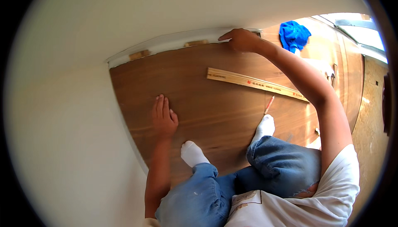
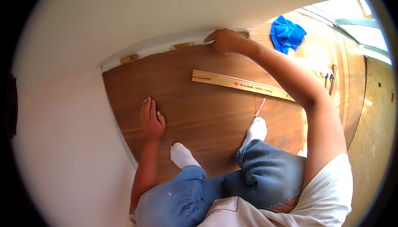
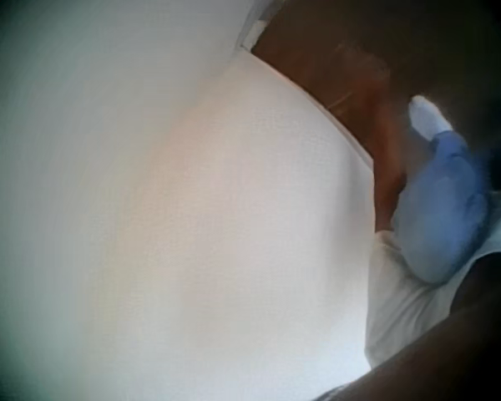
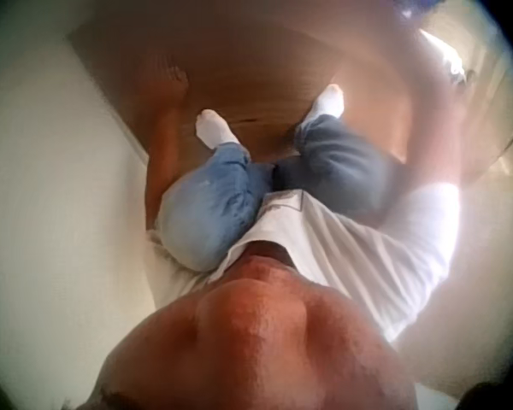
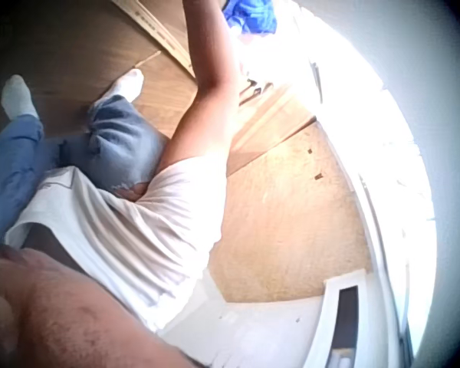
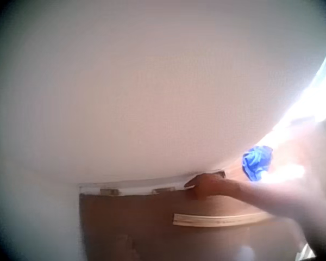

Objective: The person walks through a hallway to a work area, uses a table saw to trim a wood floorboard, then carries floor pieces to another room where they apply glue and install them along a wall.

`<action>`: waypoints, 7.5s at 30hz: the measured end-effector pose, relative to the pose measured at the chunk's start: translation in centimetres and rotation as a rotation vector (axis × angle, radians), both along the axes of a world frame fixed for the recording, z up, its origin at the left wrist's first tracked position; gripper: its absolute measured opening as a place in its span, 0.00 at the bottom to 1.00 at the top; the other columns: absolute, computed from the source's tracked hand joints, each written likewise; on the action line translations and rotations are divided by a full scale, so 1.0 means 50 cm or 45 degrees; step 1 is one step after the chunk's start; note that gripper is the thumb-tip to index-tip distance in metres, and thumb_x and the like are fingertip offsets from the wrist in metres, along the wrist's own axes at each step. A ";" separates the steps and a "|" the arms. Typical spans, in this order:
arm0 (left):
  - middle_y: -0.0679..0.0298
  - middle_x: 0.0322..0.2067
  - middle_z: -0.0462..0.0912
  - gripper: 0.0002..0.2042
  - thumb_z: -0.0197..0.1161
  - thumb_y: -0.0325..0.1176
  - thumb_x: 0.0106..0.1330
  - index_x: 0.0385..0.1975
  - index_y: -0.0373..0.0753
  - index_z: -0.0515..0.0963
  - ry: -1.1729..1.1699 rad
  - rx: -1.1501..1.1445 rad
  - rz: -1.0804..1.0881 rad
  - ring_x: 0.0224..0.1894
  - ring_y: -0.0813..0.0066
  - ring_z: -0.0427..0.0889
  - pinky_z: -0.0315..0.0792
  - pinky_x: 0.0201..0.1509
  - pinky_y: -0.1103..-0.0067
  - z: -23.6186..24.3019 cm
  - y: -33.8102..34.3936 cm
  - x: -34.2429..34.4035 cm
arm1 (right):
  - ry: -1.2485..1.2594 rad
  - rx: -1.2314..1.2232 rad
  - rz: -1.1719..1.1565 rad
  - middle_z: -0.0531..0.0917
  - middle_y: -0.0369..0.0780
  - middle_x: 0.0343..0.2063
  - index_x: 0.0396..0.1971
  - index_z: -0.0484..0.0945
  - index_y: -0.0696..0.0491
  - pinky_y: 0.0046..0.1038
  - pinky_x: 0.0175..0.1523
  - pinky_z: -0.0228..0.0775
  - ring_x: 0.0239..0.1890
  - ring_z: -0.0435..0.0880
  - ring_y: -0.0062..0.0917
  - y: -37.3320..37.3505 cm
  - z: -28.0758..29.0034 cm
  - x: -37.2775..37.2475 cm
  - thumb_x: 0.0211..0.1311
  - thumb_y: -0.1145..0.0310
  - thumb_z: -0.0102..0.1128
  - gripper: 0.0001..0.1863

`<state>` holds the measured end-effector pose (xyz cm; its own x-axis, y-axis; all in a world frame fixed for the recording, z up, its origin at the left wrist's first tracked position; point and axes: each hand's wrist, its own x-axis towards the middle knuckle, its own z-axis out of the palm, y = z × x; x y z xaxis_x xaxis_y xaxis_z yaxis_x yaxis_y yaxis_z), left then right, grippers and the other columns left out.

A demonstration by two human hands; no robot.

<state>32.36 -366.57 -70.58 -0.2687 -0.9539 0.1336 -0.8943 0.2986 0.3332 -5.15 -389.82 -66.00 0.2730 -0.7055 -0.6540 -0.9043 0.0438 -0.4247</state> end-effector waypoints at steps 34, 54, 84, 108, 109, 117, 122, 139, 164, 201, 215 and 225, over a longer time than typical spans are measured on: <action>0.54 0.64 0.74 0.23 0.56 0.26 0.60 0.58 0.30 0.76 0.084 0.075 0.046 0.67 0.53 0.72 0.70 0.69 0.62 0.028 -0.006 0.007 | -0.642 0.616 -0.252 0.81 0.36 0.25 0.66 0.75 0.48 0.25 0.26 0.70 0.23 0.78 0.22 -0.065 -0.038 0.381 0.57 0.76 0.49 0.33; 0.50 0.67 0.70 0.23 0.54 0.25 0.64 0.61 0.30 0.72 0.085 0.040 0.050 0.71 0.49 0.67 0.65 0.72 0.60 0.031 0.005 0.026 | 0.062 -0.432 0.347 0.87 0.48 0.37 0.62 0.76 0.48 0.46 0.42 0.77 0.39 0.86 0.46 0.140 0.179 0.083 0.64 0.70 0.51 0.25; 0.58 0.47 0.82 0.22 0.70 0.32 0.61 0.55 0.34 0.77 0.016 0.887 -0.936 0.49 0.61 0.83 0.77 0.54 0.69 0.236 -0.172 -0.345 | -0.300 -0.905 -0.331 0.80 0.43 0.49 0.65 0.69 0.54 0.41 0.60 0.71 0.53 0.77 0.40 0.561 0.000 -0.396 0.51 0.78 0.69 0.37; 0.60 0.43 0.76 0.18 0.68 0.29 0.68 0.54 0.35 0.71 0.911 0.385 -0.459 0.45 0.69 0.79 0.74 0.50 0.74 0.572 -0.183 -0.465 | -1.752 -0.621 -1.167 0.78 0.46 0.56 0.74 0.54 0.58 0.31 0.64 0.71 0.57 0.79 0.29 0.454 0.277 -0.103 0.76 0.67 0.55 0.33; 0.57 0.43 0.75 0.20 0.70 0.29 0.66 0.54 0.37 0.71 0.820 0.322 -0.498 0.45 0.61 0.78 0.73 0.49 0.70 0.546 -0.192 -0.452 | -1.761 -0.627 -1.308 0.79 0.47 0.55 0.73 0.55 0.60 0.31 0.63 0.73 0.55 0.80 0.29 0.458 0.255 -0.132 0.77 0.68 0.52 0.31; 0.55 0.47 0.76 0.22 0.72 0.29 0.61 0.54 0.36 0.73 0.271 0.119 -0.625 0.51 0.52 0.75 0.71 0.55 0.65 0.321 -0.238 -0.351 | -1.599 -0.812 -1.964 0.81 0.49 0.52 0.67 0.64 0.61 0.32 0.56 0.79 0.50 0.84 0.31 0.496 0.203 -0.334 0.80 0.64 0.46 0.23; 0.56 0.46 0.77 0.22 0.73 0.32 0.59 0.53 0.38 0.76 0.215 0.101 -0.547 0.50 0.51 0.75 0.71 0.55 0.62 0.227 -0.251 -0.303 | -1.155 -0.882 -1.530 0.80 0.46 0.53 0.67 0.64 0.62 0.30 0.56 0.79 0.52 0.83 0.28 0.425 0.157 -0.271 0.77 0.69 0.54 0.24; 0.55 0.49 0.73 0.18 0.71 0.32 0.61 0.51 0.42 0.76 0.045 0.281 -0.311 0.51 0.55 0.76 0.73 0.57 0.63 0.062 -0.344 -0.221 | -0.993 -0.702 -1.350 0.82 0.40 0.48 0.64 0.70 0.61 0.26 0.56 0.79 0.48 0.82 0.23 0.274 -0.082 -0.209 0.69 0.74 0.65 0.26; 0.49 0.57 0.79 0.18 0.55 0.22 0.70 0.59 0.33 0.76 -0.300 0.086 -0.237 0.57 0.49 0.79 0.75 0.62 0.62 0.031 -0.396 -0.088 | -0.703 -0.716 -1.416 0.90 0.39 0.38 0.53 0.80 0.59 0.24 0.45 0.78 0.38 0.87 0.19 0.162 -0.143 -0.184 0.60 0.67 0.71 0.22; 0.49 0.59 0.79 0.18 0.54 0.22 0.67 0.56 0.33 0.79 -0.294 -0.013 -0.221 0.62 0.46 0.75 0.70 0.68 0.60 -0.008 -0.395 -0.083 | -0.405 -0.939 -1.253 0.86 0.39 0.32 0.51 0.79 0.59 0.29 0.46 0.78 0.36 0.86 0.26 0.133 -0.155 -0.190 0.54 0.68 0.74 0.25; 0.50 0.53 0.79 0.14 0.53 0.26 0.67 0.49 0.31 0.79 -0.247 -0.028 -0.223 0.56 0.51 0.76 0.73 0.62 0.63 0.019 -0.393 -0.098 | -0.574 -0.807 -1.256 0.84 0.34 0.35 0.57 0.77 0.56 0.19 0.42 0.73 0.35 0.79 0.15 0.152 -0.166 -0.189 0.66 0.67 0.68 0.22; 0.49 0.57 0.77 0.21 0.57 0.16 0.63 0.59 0.31 0.76 -0.395 0.037 -0.151 0.59 0.49 0.75 0.72 0.65 0.61 0.032 -0.368 -0.052 | -0.266 -1.075 -0.620 0.81 0.44 0.35 0.52 0.81 0.47 0.39 0.49 0.77 0.40 0.82 0.41 0.103 -0.145 -0.195 0.61 0.72 0.60 0.18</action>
